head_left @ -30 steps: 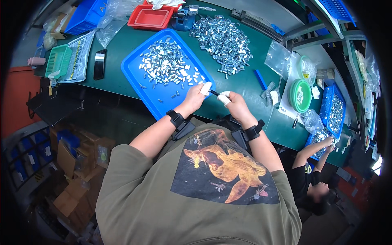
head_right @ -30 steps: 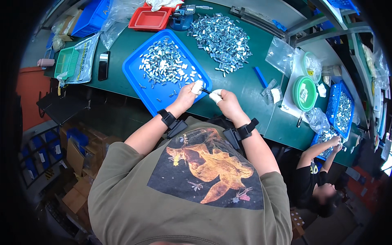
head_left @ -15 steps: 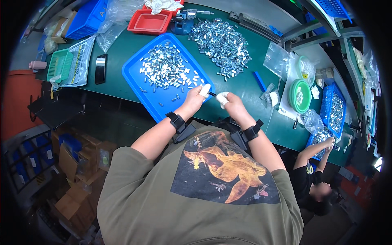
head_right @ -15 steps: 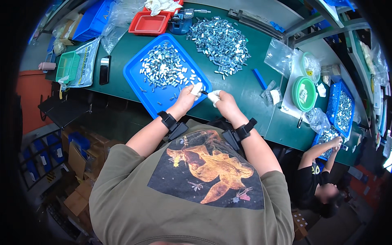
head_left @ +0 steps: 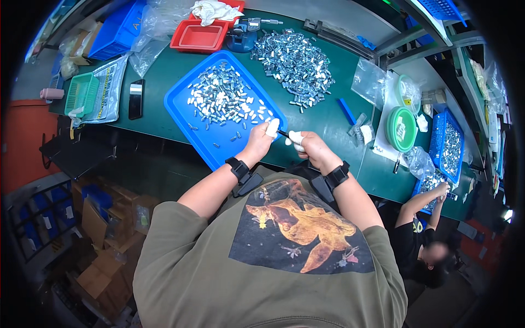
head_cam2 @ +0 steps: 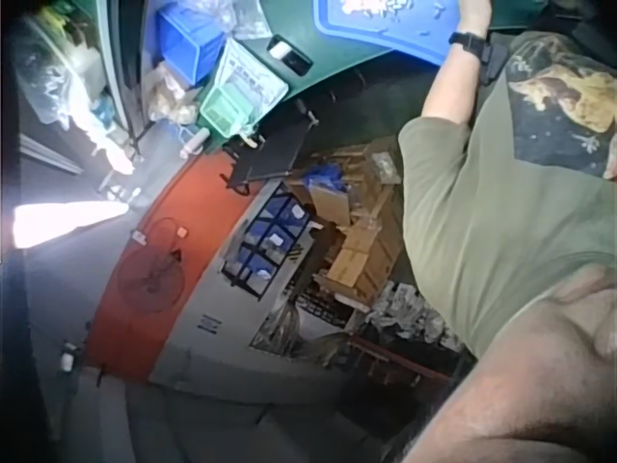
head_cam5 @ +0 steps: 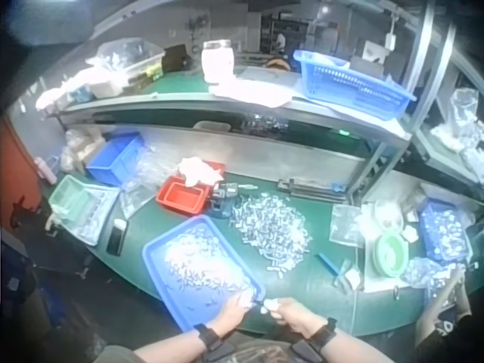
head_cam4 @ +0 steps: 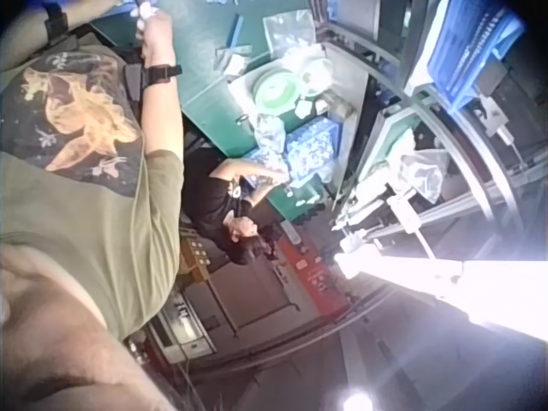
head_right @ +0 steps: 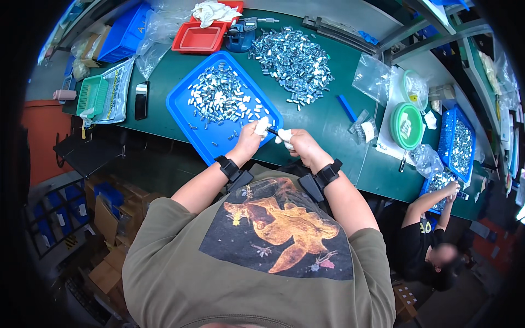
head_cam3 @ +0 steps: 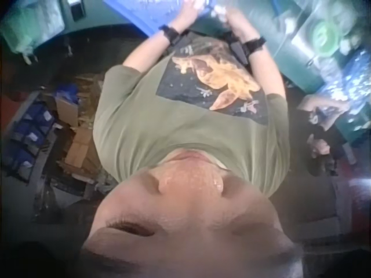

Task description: Inspecting and sorting small blue mechanical components at a manual workstation.

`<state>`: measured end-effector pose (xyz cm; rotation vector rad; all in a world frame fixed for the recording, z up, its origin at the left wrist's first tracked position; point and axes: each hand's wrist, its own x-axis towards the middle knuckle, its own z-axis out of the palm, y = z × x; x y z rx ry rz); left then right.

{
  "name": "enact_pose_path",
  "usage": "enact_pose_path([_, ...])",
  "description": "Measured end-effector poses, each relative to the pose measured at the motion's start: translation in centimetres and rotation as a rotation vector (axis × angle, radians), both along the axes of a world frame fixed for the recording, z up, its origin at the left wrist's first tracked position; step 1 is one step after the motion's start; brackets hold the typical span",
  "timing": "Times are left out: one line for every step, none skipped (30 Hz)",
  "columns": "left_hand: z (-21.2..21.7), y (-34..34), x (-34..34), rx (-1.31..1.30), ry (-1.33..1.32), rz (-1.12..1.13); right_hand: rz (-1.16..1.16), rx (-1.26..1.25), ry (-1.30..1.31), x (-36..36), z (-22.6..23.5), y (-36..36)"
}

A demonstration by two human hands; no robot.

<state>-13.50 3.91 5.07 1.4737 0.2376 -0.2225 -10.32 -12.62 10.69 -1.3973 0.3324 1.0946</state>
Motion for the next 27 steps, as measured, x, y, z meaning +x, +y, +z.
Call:
enact_pose_path([-0.1, 0.1, 0.0, -0.066, 0.051, 0.01, -0.003, 0.002, -0.003, 0.1, -0.1, 0.1])
enact_pose_path([-0.2, 0.2, 0.1, -0.132, 0.102, 0.021, -0.014, -0.006, 0.001, 0.1, -0.3, 0.4])
enact_pose_path([-0.1, 0.3, 0.2, -0.129, 0.1, 0.015, -0.029, -0.014, 0.007, 0.2, -0.5, 0.6])
enact_pose_path([0.1, 0.6, 0.1, -0.215, 0.146, 0.011, -0.045, -0.021, 0.012, 0.2, -0.7, 0.7])
enact_pose_path([0.4, 0.8, 0.1, -0.301, 0.192, 0.006, -0.051, -0.017, 0.01, 0.3, -1.0, 0.7])
enact_pose_path([0.5, 1.0, 0.1, -0.386, 0.239, 0.002, -0.043, 0.017, 0.024, 0.4, -1.3, 0.7])
enact_pose_path([0.6, 1.1, 0.1, -0.381, 0.239, -0.005, -0.035, 0.051, 0.038, 0.5, -1.6, 0.6])
enact_pose_path([0.5, 1.4, 0.0, -0.429, 0.245, 0.001, -0.023, 0.085, 0.052, 0.5, -1.7, 0.7])
enact_pose_path([0.4, 1.5, 0.0, -0.476, 0.251, 0.008, -0.026, 0.09, 0.05, 0.4, -1.8, 1.0])
enact_pose_path([0.3, 1.7, -0.1, -0.523, 0.257, 0.013, 0.004, 0.026, -0.076, 0.2, -1.9, 1.4])
enact_pose_path([-0.1, 1.7, -0.2, -0.518, 0.256, 0.009, 0.033, -0.038, -0.203, 0.0, -2.0, 1.9])
enact_pose_path([-0.8, 1.7, -0.5, -0.515, 0.288, 0.081, 0.062, -0.103, -0.329, -0.1, -2.0, 2.3])
enact_pose_path([-0.8, 1.6, -0.5, -0.51, 0.32, 0.15, 0.052, -0.1, -0.331, -0.2, -2.3, 2.5])
enact_pose_path([-0.8, 1.5, -0.6, -0.505, 0.351, 0.218, 0.14, -0.182, -0.489, -0.2, -2.7, 2.8])
enact_pose_path([-0.8, 1.6, -0.7, -0.499, 0.35, 0.21, 0.227, -0.266, -0.645, -0.2, -3.0, 3.1])
enact_pose_path([-0.8, 1.7, -0.7, -0.528, 0.397, 0.239, 0.315, -0.351, -0.801, -0.2, -3.3, 3.2])
enact_pose_path([-0.8, 1.9, -0.8, -0.556, 0.444, 0.269, 0.304, -0.35, -0.802, -0.1, -3.6, 3.3])
enact_pose_path([-0.6, 2.0, -0.9, -0.585, 0.49, 0.302, 0.344, -0.377, -0.787, 0.1, -3.6, 3.4])
enact_pose_path([-0.6, 2.2, -1.0, -0.578, 0.49, 0.296, 0.385, -0.404, -0.771, 0.2, -3.7, 3.5])
enact_pose_path([-0.7, 2.4, -1.1, -0.611, 0.493, 0.309, 0.425, -0.43, -0.755, 0.2, -3.7, 3.5])
enact_pose_path([-0.8, 2.6, -1.1, -0.643, 0.496, 0.322, 0.417, -0.428, -0.755, 0.2, -3.9, 3.6])
enact_pose_path([-0.9, 2.7, -1.2, -0.676, 0.499, 0.336, 0.341, -0.453, -0.799, 0.2, -4.2, 3.5])
enact_pose_path([-0.9, 2.8, -1.2, -0.671, 0.5, 0.332, 0.266, -0.479, -0.841, 0.2, -4.3, 3.4])
enact_pose_path([-0.8, 2.9, -1.3, -0.696, 0.507, 0.352, 0.191, -0.505, -0.882, 0.2, -4.3, 3.4])
enact_pose_path([-0.8, 2.9, -1.4, -0.721, 0.515, 0.373, 0.185, -0.504, -0.88, 0.1, -4.4, 3.4])
enact_pose_path([-0.8, 3.0, -1.5, -0.747, 0.523, 0.394, 0.26, -0.523, -0.886, 0.1, -4.6, 3.5])
enact_pose_path([-0.8, 3.0, -1.5, -0.742, 0.524, 0.39, 0.335, -0.541, -0.89, 0.0, -4.7, 3.6])
